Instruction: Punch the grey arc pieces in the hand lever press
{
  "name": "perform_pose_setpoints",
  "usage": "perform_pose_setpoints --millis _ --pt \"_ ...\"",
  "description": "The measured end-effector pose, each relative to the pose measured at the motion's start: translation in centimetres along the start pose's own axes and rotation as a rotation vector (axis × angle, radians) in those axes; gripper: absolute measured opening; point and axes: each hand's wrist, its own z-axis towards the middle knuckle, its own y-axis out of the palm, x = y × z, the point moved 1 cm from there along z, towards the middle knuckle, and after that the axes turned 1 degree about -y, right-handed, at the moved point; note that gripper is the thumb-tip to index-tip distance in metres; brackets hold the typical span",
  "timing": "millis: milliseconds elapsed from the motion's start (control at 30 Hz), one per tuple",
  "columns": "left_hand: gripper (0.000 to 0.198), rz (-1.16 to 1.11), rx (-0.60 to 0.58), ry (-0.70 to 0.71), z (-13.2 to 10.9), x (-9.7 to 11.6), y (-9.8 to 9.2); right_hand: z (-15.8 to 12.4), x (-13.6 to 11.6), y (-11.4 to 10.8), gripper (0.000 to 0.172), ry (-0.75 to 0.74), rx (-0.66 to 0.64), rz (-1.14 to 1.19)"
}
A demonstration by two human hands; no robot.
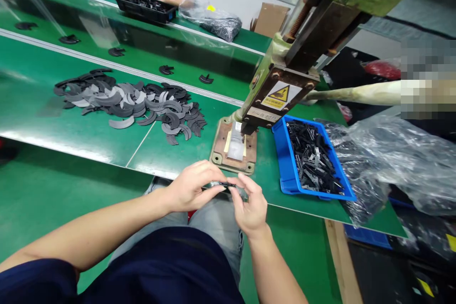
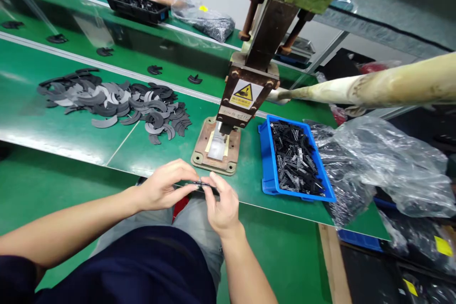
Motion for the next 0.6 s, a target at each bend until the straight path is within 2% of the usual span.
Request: perform_pose_setpoints --millis 100,167,267,333,367,433,467,533,600 --pt "0.014 0.026 -0.026 0.013 0.5 -0.8 0.0 0.8 0.3 -0.7 0.068 0.010 -0.009 0.001" --pt "0.008 0.052 -0.011 -0.018 1.4 -2.3 -0.3 2.5 1.0 -2.5 0.065 0.009 0.061 -0.002" --pt "0.013 0.121 0.054 -0.095 3.6 -5.6 -1.1 7.7 2.0 -8.1 0.070 -0.064 0.316 0.037" --pt "0.018 0.188 0.063 -0.128 5.6 -7.9 -1.3 12.3 1.6 -12.7 0.075 -0.168 0.459 0.098" --pt "0.020 0.224 0.051 -0.137 6.5 -8.9 -1.3 14.7 1.1 -15.0 0.079 -0.224 0.499 0.210" --pt "0.022 0.297 -0.003 -0.148 8.2 -10.4 -1.0 19.0 -0.8 -18.5 0.091 -0.340 0.373 0.378" --pt "0.023 0.334 -0.039 -0.154 8.9 -10.8 -0.8 20.8 -1.8 -19.6 0.091 -0.335 0.297 0.424" --pt "0.024 0.411 -0.118 -0.168 9.9 -11.2 -0.3 23.4 -3.7 -20.7 0.094 -0.324 0.113 0.467" --pt "0.025 0.471 -0.185 -0.163 10.5 -11.1 0.1 24.7 -4.9 -20.5 0.081 -0.326 -0.026 0.446"
